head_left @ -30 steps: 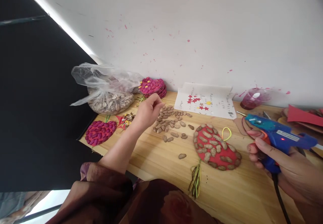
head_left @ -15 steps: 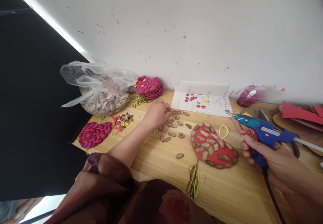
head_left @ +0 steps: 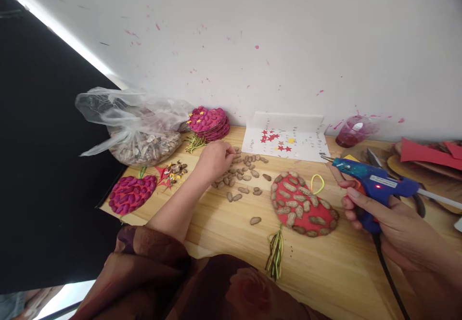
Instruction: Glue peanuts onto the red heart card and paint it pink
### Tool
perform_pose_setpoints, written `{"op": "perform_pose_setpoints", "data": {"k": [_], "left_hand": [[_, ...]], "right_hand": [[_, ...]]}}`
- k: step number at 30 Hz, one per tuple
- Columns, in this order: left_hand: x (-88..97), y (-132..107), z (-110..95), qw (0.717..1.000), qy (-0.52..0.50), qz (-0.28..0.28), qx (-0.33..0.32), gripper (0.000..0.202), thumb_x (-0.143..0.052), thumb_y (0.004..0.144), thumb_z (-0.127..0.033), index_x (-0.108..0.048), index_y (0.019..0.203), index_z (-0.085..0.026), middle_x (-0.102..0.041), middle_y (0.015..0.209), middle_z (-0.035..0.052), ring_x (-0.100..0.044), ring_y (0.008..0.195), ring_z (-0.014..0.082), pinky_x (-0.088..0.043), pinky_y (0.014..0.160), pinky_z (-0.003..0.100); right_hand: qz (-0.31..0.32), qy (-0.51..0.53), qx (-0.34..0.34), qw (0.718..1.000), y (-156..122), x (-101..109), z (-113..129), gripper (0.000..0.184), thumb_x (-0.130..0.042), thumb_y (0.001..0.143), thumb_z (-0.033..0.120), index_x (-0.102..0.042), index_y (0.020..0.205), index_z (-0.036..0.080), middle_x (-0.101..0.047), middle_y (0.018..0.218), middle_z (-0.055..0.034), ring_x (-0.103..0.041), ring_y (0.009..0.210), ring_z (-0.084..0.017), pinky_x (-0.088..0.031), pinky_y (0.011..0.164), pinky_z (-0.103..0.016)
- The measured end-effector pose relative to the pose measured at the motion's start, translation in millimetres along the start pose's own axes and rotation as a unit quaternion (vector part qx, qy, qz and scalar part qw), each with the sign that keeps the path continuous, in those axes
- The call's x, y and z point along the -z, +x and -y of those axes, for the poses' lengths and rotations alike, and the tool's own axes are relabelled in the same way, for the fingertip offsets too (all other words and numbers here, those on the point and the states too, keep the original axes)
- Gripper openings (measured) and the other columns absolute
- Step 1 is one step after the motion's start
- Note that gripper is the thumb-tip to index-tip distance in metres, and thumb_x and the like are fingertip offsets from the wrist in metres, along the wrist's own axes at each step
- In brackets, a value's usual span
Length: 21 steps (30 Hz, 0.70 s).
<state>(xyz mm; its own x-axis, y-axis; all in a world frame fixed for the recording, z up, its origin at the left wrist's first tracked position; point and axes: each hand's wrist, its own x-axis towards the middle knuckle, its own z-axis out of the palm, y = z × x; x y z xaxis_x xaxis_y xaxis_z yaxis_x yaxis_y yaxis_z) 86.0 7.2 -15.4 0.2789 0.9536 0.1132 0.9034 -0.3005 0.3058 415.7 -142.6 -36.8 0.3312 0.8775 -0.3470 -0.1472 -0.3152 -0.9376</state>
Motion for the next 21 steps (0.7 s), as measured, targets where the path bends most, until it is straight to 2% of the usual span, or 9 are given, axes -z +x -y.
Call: {"op": "perform_pose_setpoints", "data": {"k": [3,5,7,11,13,17,21], "left_hand": [[1.2,0.3,2.9,1.000,-0.008,-0.002,0.005,0.010,-0.065,0.084,-0.016,-0.074,0.084,-0.020,-0.077,0.088,0.0055,-0.069,0.082,0.0219,-0.049,0.078,0.031],[3.3,-0.5,6.6,1.000,-0.013,-0.015,0.022,0.008,-0.067,0.085,-0.024,-0.072,0.080,-0.020,-0.076,0.083,0.0051,-0.067,0.077,0.0219,-0.048,0.075,0.031],[6.3,-1.5,13.1,0.998,-0.016,-0.042,0.048,0.015,-0.069,0.086,-0.031,-0.068,0.076,-0.020,-0.074,0.078,0.0047,-0.066,0.074,0.0219,-0.047,0.072,0.032],[10.9,-2.2,32.0,0.993,-0.054,-0.086,0.057,0.004,-0.066,0.084,-0.018,-0.068,0.082,-0.020,-0.073,0.078,0.0019,-0.065,0.074,0.0190,-0.046,0.073,0.029],[11.5,-1.9,40.1,0.991,-0.079,-0.091,0.056,0.008,-0.065,0.084,-0.015,-0.071,0.087,-0.020,-0.075,0.081,0.0014,-0.066,0.075,0.0178,-0.047,0.074,0.027],[11.0,-2.4,45.9,0.990,-0.081,-0.095,0.062,0.011,-0.066,0.087,-0.022,-0.076,0.091,-0.020,-0.077,0.084,0.0028,-0.066,0.075,0.0182,-0.048,0.076,0.028],[10.3,-3.8,43.5,0.993,-0.069,-0.075,0.052,0.020,-0.065,0.090,-0.032,-0.075,0.078,-0.018,-0.075,0.076,0.0047,-0.065,0.071,0.0202,-0.048,0.074,0.030]], "right_hand": [[-0.005,-0.001,0.001,1.000,-0.4,-1.1,2.3,0.047,-0.096,0.056,0.046,-0.074,0.089,0.020,-0.064,0.066,-0.0010,-0.056,0.053,-0.013,-0.043,0.038,-0.018],[-0.007,0.004,-0.007,1.000,-0.7,-2.4,4.2,0.051,-0.097,0.053,0.046,-0.074,0.090,0.021,-0.064,0.066,-0.0007,-0.056,0.053,-0.013,-0.043,0.038,-0.018],[-0.009,0.007,-0.014,1.000,-1.1,-4.1,5.7,0.054,-0.098,0.049,0.046,-0.073,0.090,0.022,-0.065,0.066,-0.0006,-0.056,0.053,-0.014,-0.043,0.037,-0.019],[-0.036,0.003,-0.018,0.999,-1.9,-8.4,8.0,0.055,-0.098,0.042,0.045,-0.073,0.084,0.021,-0.063,0.061,-0.0009,-0.055,0.049,-0.014,-0.043,0.035,-0.020],[-0.051,-0.002,-0.016,0.999,-1.8,-10.6,9.0,0.055,-0.099,0.037,0.043,-0.074,0.081,0.020,-0.062,0.060,-0.0010,-0.054,0.047,-0.014,-0.042,0.034,-0.020],[-0.061,-0.006,-0.020,0.998,-0.7,-14.6,10.7,0.055,-0.098,0.035,0.044,-0.073,0.079,0.021,-0.063,0.060,-0.0015,-0.055,0.047,-0.015,-0.041,0.033,-0.020],[-0.070,-0.012,-0.030,0.997,0.4,-16.7,12.6,0.056,-0.097,0.032,0.043,-0.071,0.077,0.022,-0.063,0.058,-0.0014,-0.054,0.046,-0.014,-0.043,0.033,-0.019]]}}
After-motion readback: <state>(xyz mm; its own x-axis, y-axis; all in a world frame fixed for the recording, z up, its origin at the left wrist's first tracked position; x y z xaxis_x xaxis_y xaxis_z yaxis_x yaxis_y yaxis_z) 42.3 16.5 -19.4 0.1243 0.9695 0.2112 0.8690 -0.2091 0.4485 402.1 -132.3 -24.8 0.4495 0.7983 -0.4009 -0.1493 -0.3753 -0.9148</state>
